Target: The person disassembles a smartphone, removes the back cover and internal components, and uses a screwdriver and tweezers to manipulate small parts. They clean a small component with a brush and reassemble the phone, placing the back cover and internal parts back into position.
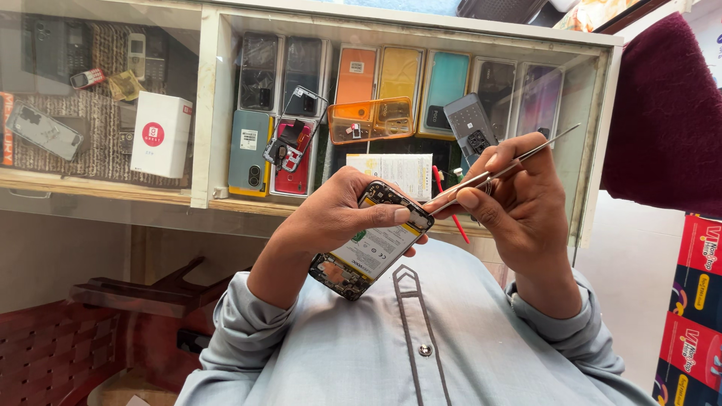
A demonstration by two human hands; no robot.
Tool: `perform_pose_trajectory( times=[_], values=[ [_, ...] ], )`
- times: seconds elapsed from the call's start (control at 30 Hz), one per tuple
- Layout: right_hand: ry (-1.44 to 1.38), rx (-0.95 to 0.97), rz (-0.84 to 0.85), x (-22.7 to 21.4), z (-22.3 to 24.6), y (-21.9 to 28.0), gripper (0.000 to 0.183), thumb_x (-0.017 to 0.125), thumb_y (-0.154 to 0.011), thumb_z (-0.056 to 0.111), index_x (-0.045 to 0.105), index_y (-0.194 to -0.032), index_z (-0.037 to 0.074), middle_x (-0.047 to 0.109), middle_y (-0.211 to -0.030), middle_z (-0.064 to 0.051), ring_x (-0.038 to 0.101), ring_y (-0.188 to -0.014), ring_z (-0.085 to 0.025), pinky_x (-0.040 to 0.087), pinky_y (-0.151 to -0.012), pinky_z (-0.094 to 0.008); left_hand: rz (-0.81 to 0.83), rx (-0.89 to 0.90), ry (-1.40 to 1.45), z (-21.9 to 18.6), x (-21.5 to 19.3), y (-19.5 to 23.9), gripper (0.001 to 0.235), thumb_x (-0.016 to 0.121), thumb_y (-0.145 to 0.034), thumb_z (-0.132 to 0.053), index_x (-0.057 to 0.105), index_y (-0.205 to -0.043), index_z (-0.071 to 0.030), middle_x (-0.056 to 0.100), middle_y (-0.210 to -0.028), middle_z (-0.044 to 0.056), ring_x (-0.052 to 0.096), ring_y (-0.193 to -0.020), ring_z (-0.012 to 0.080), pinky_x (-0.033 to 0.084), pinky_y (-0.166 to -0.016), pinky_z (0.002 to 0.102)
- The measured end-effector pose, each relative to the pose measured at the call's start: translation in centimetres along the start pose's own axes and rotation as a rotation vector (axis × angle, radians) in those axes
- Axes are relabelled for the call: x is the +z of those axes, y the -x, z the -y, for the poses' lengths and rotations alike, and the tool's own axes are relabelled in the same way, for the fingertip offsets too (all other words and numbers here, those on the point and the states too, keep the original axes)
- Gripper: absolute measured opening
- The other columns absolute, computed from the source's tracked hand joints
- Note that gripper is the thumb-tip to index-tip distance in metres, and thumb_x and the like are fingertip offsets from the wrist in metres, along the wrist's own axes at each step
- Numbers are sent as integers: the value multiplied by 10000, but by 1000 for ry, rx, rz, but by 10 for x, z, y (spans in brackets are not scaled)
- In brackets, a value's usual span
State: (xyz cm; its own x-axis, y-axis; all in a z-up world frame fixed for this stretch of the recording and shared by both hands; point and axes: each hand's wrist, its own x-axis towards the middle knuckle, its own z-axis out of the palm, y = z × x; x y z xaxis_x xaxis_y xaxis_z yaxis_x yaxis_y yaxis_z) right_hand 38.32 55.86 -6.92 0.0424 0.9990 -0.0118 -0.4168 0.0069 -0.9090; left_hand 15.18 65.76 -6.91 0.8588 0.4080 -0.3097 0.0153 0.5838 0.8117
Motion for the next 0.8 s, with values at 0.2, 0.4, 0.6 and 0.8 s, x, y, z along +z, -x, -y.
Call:
perform_pose_trajectory(
  times=[0.2,0.4,0.6,0.8],
  values=[
    [113,-17,-21,2,-3,3,321,611,-1032,-62,376,-1220,50,585,-1035,-132,755,-1024,-322,628,-875,-411,32,-15,-3,0,0,0,320,725,-977,-232,731,-1144,40,790,-980,150,783,-867,190,651,-772,316],
    [1,1,26,-1,-2,1,292,578,-1041,-68,371,-1212,50,559,-1018,-103,775,-1028,-315,637,-883,-425,34,-14,12,1,-3,3,322,737,-969,-225,736,-1138,49,791,-971,156,783,-858,199,652,-768,327],
    [209,-50,-16,0,-14,2,287,577,-1064,-78,365,-1222,33,570,-1031,-127,765,-997,-301,635,-884,-416,129,-73,52,-3,2,0,312,744,-954,-208,728,-1125,52,791,-985,158,788,-860,202,660,-763,336],
    [-56,-67,-104,-2,-19,0,304,613,-1073,-42,402,-1271,52,593,-1008,-152,766,-969,-311,632,-840,-427,43,39,-17,-19,-3,17,239,744,-975,-172,753,-1120,18,797,-998,119,768,-891,150,640,-796,286]
  ],
)
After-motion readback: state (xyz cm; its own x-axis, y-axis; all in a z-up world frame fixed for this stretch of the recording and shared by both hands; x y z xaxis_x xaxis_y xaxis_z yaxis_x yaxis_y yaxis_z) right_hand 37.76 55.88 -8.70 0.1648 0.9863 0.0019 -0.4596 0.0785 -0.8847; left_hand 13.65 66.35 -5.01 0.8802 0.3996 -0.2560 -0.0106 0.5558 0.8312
